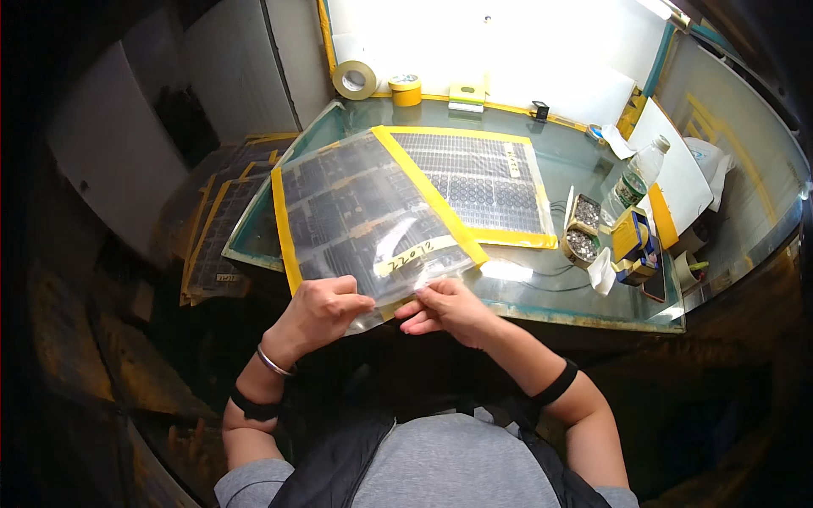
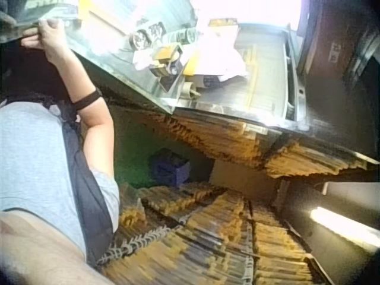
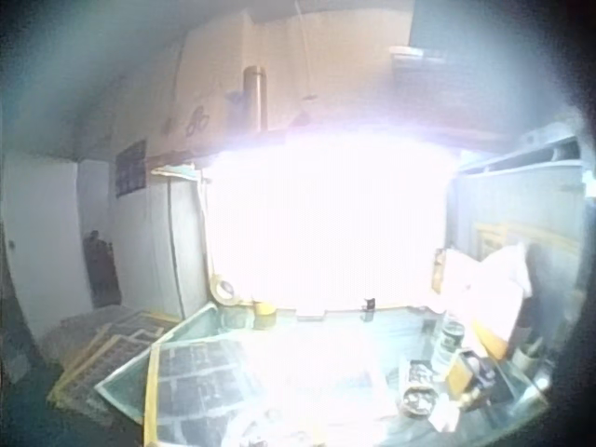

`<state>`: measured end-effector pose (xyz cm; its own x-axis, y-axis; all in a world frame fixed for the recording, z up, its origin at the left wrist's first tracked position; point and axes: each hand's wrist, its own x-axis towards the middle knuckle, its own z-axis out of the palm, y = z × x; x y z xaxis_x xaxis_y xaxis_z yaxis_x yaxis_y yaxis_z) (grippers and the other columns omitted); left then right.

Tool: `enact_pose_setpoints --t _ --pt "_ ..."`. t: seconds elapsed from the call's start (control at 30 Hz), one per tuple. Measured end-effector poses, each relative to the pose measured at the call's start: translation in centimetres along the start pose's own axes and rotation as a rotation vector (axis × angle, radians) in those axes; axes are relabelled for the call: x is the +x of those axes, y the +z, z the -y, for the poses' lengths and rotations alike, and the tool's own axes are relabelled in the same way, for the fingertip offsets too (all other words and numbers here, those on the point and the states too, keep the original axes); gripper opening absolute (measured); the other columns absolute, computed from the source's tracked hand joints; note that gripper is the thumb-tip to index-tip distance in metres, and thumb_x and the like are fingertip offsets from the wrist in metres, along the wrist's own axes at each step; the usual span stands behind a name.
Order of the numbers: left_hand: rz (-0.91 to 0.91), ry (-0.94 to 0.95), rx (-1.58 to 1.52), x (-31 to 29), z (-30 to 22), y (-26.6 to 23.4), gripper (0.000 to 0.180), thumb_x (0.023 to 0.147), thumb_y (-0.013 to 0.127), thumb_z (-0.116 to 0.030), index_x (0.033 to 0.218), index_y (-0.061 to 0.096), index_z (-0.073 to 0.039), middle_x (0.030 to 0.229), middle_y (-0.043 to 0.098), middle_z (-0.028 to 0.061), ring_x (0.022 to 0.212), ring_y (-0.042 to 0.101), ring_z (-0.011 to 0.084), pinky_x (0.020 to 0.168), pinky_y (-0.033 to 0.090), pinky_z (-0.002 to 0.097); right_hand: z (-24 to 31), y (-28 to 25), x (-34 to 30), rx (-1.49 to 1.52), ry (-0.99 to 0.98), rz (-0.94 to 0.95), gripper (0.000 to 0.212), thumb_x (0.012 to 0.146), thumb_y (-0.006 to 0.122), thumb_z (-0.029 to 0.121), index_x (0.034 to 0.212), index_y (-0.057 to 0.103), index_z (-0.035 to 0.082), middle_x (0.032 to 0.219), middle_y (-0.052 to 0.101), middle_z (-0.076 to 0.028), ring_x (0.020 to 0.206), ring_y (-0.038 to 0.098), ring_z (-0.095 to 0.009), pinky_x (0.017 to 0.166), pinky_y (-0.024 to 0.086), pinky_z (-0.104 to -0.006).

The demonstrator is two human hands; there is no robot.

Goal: Assembling small metal pins or components into a large grid structure on a lighted assembly table.

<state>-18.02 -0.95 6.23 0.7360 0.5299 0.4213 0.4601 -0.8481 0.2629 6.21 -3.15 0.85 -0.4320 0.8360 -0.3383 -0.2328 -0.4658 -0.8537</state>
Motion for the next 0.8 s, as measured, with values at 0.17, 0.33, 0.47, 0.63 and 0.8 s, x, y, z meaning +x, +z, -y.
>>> enact_pose_setpoints --t 0.17,0.33,0.47,0.63,0.8 --pt "-0.104 -0.068 -0.243 -0.9 -2.9 0.0 0.03 0.076 0.082 -0.024 0.096 0.072 -0.004 0.073 0.063 0.0082 0.067 0.063 0.0206 0.059 0.051 0.0319 1.1 0.4 -2.7 -0.26 0.065 0.117 0.043 0.104 0.048 0.029 0.133 0.049 -0.003 0.102 0.067 -0.018 0.079 0.07 -0.02 0.072 0.061 -0.0318" --pt "0.558 -0.774 -1.447 -5.1 -2.5 7.9 0.043 0.101 0.053 -0.036 0.121 0.059 0.002 0.093 0.068 0.0106 0.083 0.067 0.0151 0.071 0.057 0.0267 2.7 -1.6 -4.8 -0.302 -0.121 -0.035 0.034 0.1 0.056 0.015 0.13 0.054 -0.002 0.103 0.069 -0.015 0.082 0.069 -0.017 0.074 0.058 -0.0283" --pt "0.125 -1.01 -1.892 -4.0 -0.6 11.1 0.058 0.102 0.043 -0.049 0.132 0.048 0.0 0.109 0.065 0.0148 0.094 0.067 0.0217 0.083 0.056 0.033 4.5 -4.9 -5.7 -0.45 -0.395 -0.321 0.029 0.092 0.065 0.005 0.12 0.061 -0.002 0.099 0.07 -0.015 0.082 0.069 -0.018 0.073 0.058 -0.0291" --pt "-0.468 -0.953 -1.637 -4.3 1.0 6.5 0.032 0.101 0.052 -0.025 0.124 0.055 -0.003 0.114 0.064 0.0109 0.101 0.066 0.0221 0.083 0.057 0.035 7.6 -8.3 -5.9 -1.559 -0.567 -0.545 0.049 0.073 0.073 0.001 0.12 0.06 0.002 0.106 0.068 -0.017 0.096 0.068 -0.03 0.084 0.054 -0.0367" --pt "-1.421 -0.959 -1.159 -10.7 11.2 -0.6 0.012 0.095 0.055 -0.006 0.105 0.057 -0.012 0.088 0.058 -0.0019 0.078 0.06 0.0105 0.066 0.052 0.025 8.3 -11.0 -4.0 -2.015 -0.387 -0.514 0.056 0.066 0.072 0.002 0.12 0.059 0.004 0.116 0.064 -0.016 0.106 0.061 -0.036 0.092 0.05 -0.0422"
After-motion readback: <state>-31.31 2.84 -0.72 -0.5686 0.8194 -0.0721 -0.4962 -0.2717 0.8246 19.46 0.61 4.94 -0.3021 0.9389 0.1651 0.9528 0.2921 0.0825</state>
